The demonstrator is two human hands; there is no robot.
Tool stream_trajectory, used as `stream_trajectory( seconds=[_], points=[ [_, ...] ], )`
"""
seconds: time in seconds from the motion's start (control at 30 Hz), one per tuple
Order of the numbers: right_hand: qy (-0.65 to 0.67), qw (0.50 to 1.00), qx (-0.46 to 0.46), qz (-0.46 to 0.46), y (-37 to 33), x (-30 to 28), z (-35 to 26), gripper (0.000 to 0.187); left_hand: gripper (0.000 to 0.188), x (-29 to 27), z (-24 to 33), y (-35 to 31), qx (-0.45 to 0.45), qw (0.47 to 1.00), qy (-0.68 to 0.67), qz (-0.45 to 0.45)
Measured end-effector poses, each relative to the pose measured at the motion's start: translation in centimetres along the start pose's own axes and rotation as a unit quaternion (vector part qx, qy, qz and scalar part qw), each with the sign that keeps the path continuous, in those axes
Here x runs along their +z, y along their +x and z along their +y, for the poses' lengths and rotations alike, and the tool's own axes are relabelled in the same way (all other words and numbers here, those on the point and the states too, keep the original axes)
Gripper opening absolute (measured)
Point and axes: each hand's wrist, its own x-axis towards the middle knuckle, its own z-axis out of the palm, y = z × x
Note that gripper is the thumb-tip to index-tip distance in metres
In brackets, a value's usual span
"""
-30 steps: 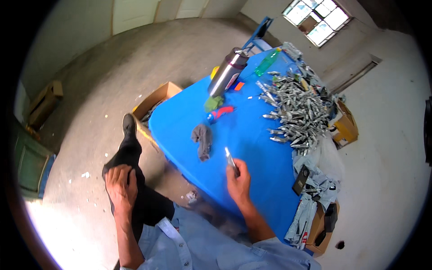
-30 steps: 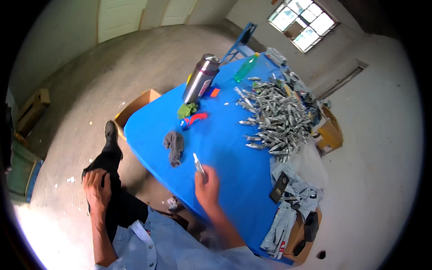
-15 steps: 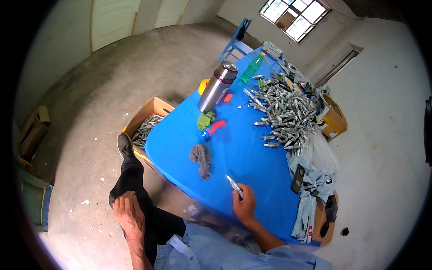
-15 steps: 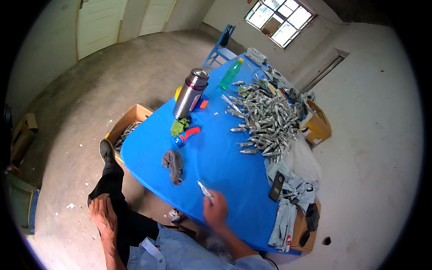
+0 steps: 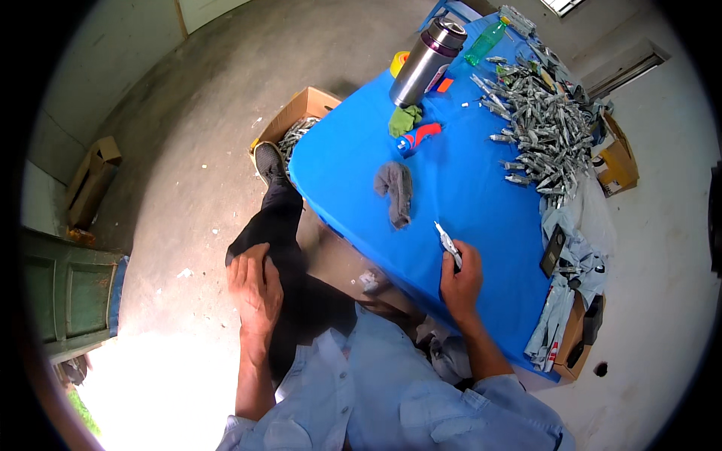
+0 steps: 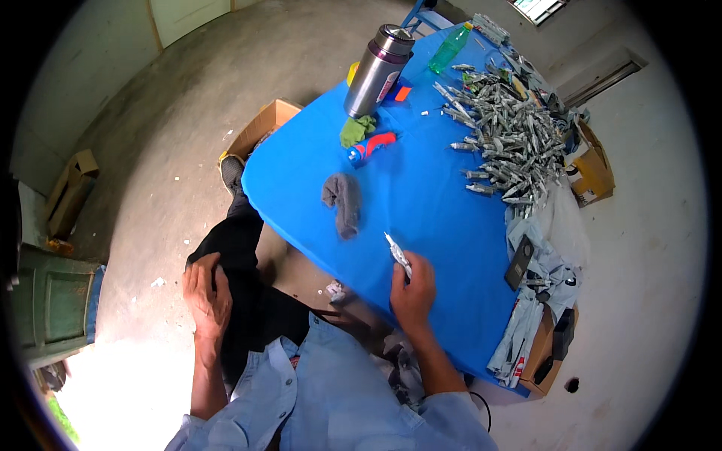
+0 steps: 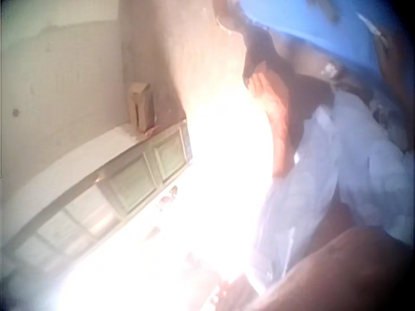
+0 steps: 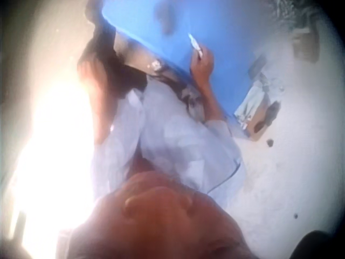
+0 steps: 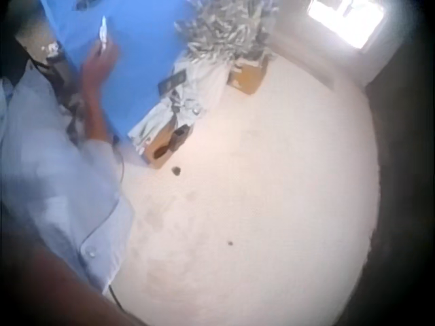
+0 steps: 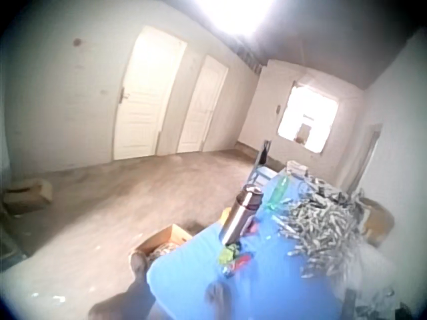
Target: The person wipes a small metal component with a cloth and then fits a clear tube onto its end.
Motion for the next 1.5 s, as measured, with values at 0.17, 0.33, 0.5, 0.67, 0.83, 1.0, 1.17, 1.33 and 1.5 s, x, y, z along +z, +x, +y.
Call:
stream_trajectory(
  seconds=[0.17, 0.33, 0.5, 0.67, 0.83, 1.0, 1.17, 1.33, 1.5],
  points=[
    [0.054, 0.998, 0.035, -0.01, 0.0, -0.4, 1.0, 0.024, 0.024, 1.5, 1.1, 0.1, -0.003, 1.0, 0.002, 0.03],
    [0.291, 0.933, 0.208, -0.049, 2.5, 0.4, 2.6, 0.028, 0.022, 2.0, 1.3, -0.2, -0.015, 0.999, 0.026, 0.019],
    [0.478, 0.817, 0.291, -0.138, 7.6, -0.1, 1.5, 0.035, 0.022, 1.7, 2.7, 0.2, -0.081, 0.996, -0.013, -0.023],
    [0.552, 0.781, 0.257, -0.136, 10.3, 0.6, 2.9, 0.035, 0.024, 3.4, 7.3, 1.3, -0.108, 0.986, -0.096, -0.077],
    [0.562, 0.792, 0.205, -0.12, 9.8, 2.4, 4.8, 0.036, 0.028, 6.6, 11.2, 4.0, -0.05, 0.988, -0.096, -0.109],
    [0.558, 0.802, 0.175, -0.12, 9.3, 3.1, 5.1, 0.036, 0.047, 9.3, 14.3, 7.4, -0.004, 0.988, -0.045, -0.147],
    [0.499, 0.833, 0.192, -0.143, 9.1, 2.6, 4.3, 0.03, 0.058, 13.6, 15.4, 9.9, 0.043, 0.989, 0.026, -0.138],
    [0.473, 0.864, 0.134, -0.11, 8.5, 4.0, 5.3, 0.036, 0.046, 15.4, 15.2, 9.8, 0.04, 0.983, 0.032, -0.174],
    [0.467, 0.866, 0.139, -0.114, 8.7, 3.8, 5.4, 0.038, 0.038, 14.2, 18.8, 8.7, -0.015, 0.982, -0.075, -0.171]
  ],
)
